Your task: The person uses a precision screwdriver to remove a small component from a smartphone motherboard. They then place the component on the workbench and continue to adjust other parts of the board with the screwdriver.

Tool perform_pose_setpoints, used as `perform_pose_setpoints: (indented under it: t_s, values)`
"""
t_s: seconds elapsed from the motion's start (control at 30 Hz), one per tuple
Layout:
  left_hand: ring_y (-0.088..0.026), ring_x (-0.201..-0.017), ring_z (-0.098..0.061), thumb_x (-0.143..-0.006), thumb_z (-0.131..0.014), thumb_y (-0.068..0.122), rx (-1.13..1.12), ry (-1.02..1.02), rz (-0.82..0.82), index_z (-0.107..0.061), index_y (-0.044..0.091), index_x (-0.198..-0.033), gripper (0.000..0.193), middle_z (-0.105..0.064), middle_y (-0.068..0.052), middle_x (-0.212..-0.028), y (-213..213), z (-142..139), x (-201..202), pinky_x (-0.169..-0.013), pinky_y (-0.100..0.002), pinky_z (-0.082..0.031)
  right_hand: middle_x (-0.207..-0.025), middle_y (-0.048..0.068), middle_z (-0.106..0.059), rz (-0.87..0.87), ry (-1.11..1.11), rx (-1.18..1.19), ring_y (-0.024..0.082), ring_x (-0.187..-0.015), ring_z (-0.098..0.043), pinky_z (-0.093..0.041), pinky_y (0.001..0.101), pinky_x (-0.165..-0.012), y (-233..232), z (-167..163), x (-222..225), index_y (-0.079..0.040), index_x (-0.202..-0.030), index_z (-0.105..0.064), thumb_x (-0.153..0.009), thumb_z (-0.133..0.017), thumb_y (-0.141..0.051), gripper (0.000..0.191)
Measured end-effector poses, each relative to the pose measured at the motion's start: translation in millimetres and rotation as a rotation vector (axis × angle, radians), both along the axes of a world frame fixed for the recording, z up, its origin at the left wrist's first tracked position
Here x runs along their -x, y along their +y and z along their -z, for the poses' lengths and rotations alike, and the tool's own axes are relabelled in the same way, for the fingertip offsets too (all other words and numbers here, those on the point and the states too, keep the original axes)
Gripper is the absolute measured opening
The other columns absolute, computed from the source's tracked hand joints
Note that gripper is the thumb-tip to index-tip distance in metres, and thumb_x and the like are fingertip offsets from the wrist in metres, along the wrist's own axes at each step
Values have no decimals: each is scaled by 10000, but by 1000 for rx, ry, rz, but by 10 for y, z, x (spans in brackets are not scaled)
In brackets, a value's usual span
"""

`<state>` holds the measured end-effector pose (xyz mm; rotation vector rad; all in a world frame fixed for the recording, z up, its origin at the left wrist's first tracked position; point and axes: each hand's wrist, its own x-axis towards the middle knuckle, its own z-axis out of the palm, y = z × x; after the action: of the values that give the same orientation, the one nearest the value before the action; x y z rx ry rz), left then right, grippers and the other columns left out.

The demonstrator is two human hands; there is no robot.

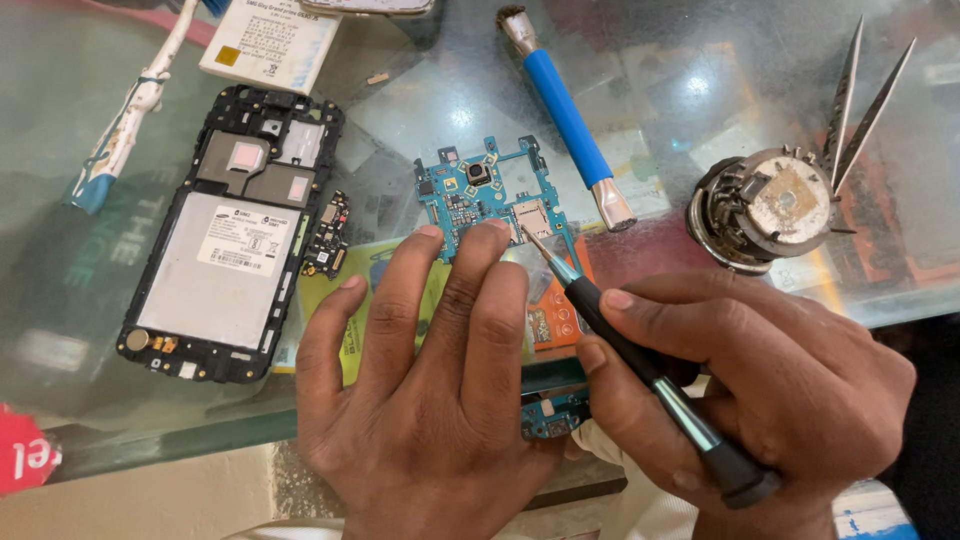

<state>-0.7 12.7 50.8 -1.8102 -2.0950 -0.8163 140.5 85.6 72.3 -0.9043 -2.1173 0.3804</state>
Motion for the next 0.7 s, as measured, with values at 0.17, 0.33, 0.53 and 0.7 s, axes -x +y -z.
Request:
perform_pose_setpoints:
  t_s: [0.17,0.33,0.53,0.7]
  values:
    - [-244,-1263,-595,-804,-784,481,2,-1,-5,-561,118,-1244,613,-663,-1,-1315,3,-7,-1,-1018,-513,-416,-885,153,-741,-9,-52,27,162,-749,-737,-552,251,-675,46,-129,57,25,-938,-719,-718,-858,-62,275]
    - [-248,-1264,-593,-770,-785,551,7,-17,2,-561,118,-1245,680,-662,-7,-1322,4,-8,8,-1013,-515,-416,-916,165,-740,-65,-39,80,169,-793,-761,-579,248,-703,85,-123,-55,45,-987,-688,-758,-824,-36,278]
    - [-250,-1258,-598,-789,-784,480,-7,-9,3,-567,117,-1237,616,-671,-1,-1307,6,-9,6,-1013,-515,-424,-962,194,-746,-253,-122,72,191,-831,-770,-583,254,-701,157,-154,-82,63,-1027,-695,-721,-822,-51,350]
    - [-238,-1245,-607,-812,-775,428,-16,7,-13,-582,121,-1205,534,-681,4,-1287,16,-16,-9,-1007,-504,-428,-916,213,-728,-190,-145,-63,251,-838,-761,-584,306,-702,160,-206,-3,31,-961,-691,-733,-839,-57,285]
